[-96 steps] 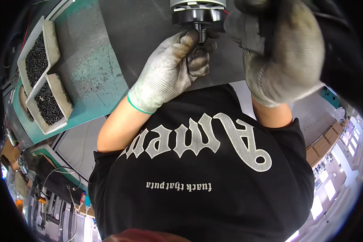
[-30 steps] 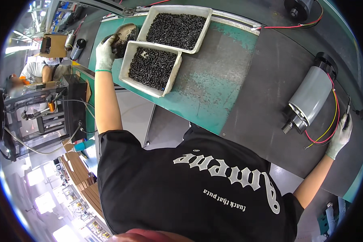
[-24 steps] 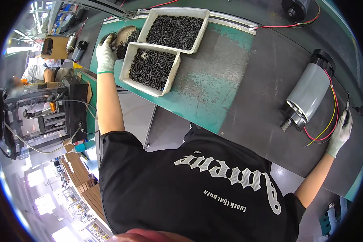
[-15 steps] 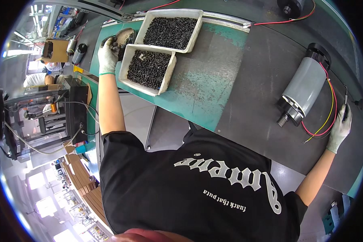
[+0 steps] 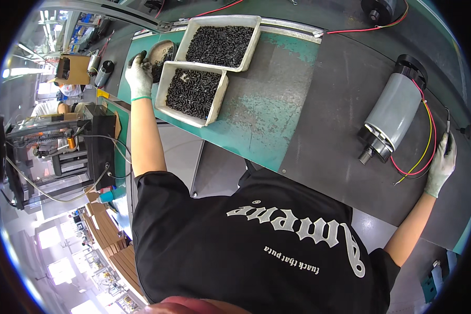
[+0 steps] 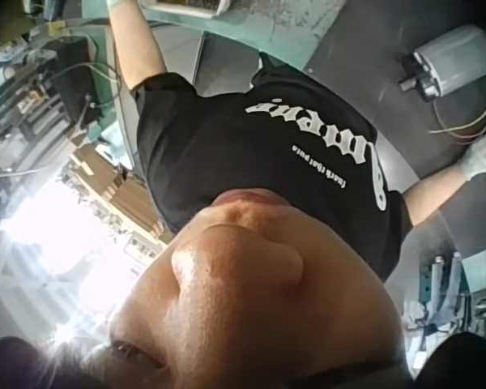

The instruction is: The worker is assembling small electric motors by attaching components and using a power screwdriver and pliers.

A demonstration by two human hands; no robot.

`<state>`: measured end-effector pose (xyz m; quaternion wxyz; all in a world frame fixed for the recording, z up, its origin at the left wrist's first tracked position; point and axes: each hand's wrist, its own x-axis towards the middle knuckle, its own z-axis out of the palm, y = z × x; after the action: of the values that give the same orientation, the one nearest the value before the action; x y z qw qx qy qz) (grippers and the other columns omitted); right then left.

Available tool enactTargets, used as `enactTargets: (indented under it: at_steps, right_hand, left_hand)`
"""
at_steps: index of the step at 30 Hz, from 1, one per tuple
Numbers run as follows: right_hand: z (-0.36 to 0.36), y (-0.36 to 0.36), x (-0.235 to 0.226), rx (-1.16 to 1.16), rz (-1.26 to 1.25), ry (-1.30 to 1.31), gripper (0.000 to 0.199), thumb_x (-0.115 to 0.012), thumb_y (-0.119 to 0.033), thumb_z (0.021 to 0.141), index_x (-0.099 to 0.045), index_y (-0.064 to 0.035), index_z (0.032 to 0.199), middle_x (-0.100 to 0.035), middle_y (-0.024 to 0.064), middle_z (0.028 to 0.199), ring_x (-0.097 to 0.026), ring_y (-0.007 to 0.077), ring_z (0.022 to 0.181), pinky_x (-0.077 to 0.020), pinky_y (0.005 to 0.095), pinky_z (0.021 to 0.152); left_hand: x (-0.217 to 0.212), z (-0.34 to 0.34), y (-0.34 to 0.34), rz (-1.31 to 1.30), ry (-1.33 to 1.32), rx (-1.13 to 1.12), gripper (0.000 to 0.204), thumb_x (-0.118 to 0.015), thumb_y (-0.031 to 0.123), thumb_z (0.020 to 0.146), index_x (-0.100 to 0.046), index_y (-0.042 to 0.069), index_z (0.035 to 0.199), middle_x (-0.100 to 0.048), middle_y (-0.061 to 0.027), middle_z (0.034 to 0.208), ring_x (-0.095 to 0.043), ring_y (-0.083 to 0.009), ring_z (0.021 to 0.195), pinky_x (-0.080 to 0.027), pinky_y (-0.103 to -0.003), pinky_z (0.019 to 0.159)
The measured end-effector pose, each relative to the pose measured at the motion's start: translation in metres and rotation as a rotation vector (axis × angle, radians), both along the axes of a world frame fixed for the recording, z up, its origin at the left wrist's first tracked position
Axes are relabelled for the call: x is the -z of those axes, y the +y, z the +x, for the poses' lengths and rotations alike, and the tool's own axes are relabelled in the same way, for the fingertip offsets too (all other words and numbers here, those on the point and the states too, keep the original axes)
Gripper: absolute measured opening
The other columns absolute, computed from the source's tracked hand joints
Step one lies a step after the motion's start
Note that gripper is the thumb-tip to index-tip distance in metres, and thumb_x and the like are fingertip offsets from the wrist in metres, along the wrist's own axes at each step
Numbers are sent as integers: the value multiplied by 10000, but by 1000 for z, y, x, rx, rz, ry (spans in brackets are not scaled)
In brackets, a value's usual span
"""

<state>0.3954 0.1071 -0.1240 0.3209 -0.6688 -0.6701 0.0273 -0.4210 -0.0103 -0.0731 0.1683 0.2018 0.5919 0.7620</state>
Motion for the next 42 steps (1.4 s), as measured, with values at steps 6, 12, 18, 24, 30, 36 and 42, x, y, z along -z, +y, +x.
enactTargets:
  at_steps: [6, 12, 18, 24, 30, 36, 42]
  right_hand:
    - [-2, -1, -1, -6, 17, -27, 407, -539, -315, 975, -587, -2, 1230, -628, 145, 1176, -597, 247, 1076, -447, 339, 944]
    - [-7, -2, -3, 11, 19, -12, 397, -543, -301, 975, -588, 6, 1223, -633, 145, 1168, -602, 238, 1065, -450, 332, 937]
    - [-4, -2, -2, 9, 16, 12, 424, -526, -346, 980, -593, -15, 1237, -640, 140, 1160, -605, 221, 1060, -450, 329, 937]
    - [-8, -3, -4, 27, 15, 14, 402, -550, -306, 974, -594, 16, 1211, -644, 145, 1150, -611, 219, 1043, -453, 313, 922]
    - [-9, -6, -6, 58, 9, 29, 465, -536, -381, 970, -590, -2, 1234, -650, 141, 1143, -612, 219, 1043, -452, 318, 925]
    - [-17, -4, -7, 103, 48, 58, 458, -541, -378, 968, -600, -1, 1222, -668, 139, 1102, -627, 218, 1003, -462, 318, 901]
    - [-15, -9, -11, 135, 4, 150, 446, -557, -369, 964, -606, -5, 1216, -676, 122, 1071, -625, 181, 964, -464, 293, 879]
  left_hand:
    - [6, -7, 3, 11, 42, 86, 135, -561, -25, 897, -603, -51, 1023, -636, -122, 871, -576, -123, 634, -491, -216, 564]
    - [2, 1, 8, -232, 168, 150, 185, -581, -22, 891, -625, -48, 1069, -661, -132, 903, -613, -134, 684, -513, -224, 609]
    - [1, 1, 3, -298, 216, 63, 153, -614, 5, 879, -645, -29, 1025, -670, -107, 868, -603, -121, 642, -494, -217, 575]
    - [1, -12, -10, -313, 102, 21, 123, -656, 55, 858, -657, -8, 964, -676, -78, 815, -572, -98, 583, -441, -217, 490]
    - [5, -14, -15, -428, 182, 12, 129, -635, 100, 873, -663, -2, 947, -682, -69, 807, -572, -102, 587, -427, -232, 481]
    - [2, -20, -24, -807, 925, -76, 192, -613, 150, 858, -665, -22, 925, -695, -176, 854, -679, -297, 826, -510, -376, 770]
    - [-22, 2, -17, -964, 1167, -60, 203, -610, 187, 852, -674, 16, 942, -682, -208, 898, -650, -373, 888, -494, -440, 816]
